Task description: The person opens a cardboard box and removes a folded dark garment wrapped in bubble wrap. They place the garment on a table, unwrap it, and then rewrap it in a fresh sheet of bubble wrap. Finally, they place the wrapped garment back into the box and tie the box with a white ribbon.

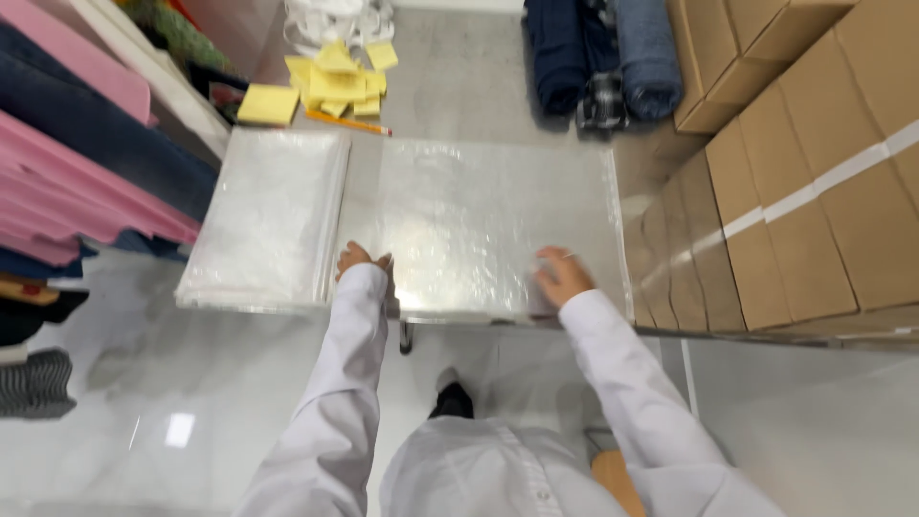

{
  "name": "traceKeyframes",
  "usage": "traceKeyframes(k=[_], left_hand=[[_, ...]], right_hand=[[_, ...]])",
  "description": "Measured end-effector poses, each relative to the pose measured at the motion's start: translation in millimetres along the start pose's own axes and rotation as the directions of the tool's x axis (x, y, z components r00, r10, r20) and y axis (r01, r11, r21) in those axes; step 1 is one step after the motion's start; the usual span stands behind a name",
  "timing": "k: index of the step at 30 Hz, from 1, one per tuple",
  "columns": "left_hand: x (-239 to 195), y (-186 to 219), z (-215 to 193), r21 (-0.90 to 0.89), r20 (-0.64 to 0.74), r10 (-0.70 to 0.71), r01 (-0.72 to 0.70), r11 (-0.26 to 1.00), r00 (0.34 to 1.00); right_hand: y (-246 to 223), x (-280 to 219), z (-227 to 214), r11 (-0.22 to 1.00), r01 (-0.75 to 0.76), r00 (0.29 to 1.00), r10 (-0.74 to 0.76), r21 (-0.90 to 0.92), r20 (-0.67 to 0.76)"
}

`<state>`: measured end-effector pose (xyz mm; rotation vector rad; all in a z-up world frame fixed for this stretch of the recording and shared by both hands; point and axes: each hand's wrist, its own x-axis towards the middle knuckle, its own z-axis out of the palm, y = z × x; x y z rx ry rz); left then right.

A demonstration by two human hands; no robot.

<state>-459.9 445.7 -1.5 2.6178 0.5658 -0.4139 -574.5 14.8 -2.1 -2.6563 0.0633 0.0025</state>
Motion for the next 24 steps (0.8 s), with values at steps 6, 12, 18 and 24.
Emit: traceKeyframes(k=[6, 12, 18, 24], left_hand=[[48.7, 18.7, -26.7, 0.019, 0.288, 0.113, -0.124, 0.992, 0.951], [55.6, 98.5, 24.3, -0.031, 0.241, 0.421, -0.427, 0.904, 0.875], [-38.5, 228.1, 47.8, 0.075, 0.265, 0.582, -0.618, 0.782, 0.769], [-105.7, 316.0, 136.0, -0.038, 0.344, 0.674, -0.707, 0.706, 0.654]], right_hand=[[-94.0, 40.6, 21.3, 0.985, 0.169, 0.963, -0.155, -0.047, 0.219], [-94.2, 49.5, -0.9, 0.868, 0.012, 0.999, 0.009, 0.496, -0.039], [30.2, 46.1, -57.4, 0.882, -0.148, 0.929, 0.279, 0.447, -0.244], [111.8, 36.6, -62.8, 0.449, -0.317, 0.849, 0.527, 0.835, 0.039]])
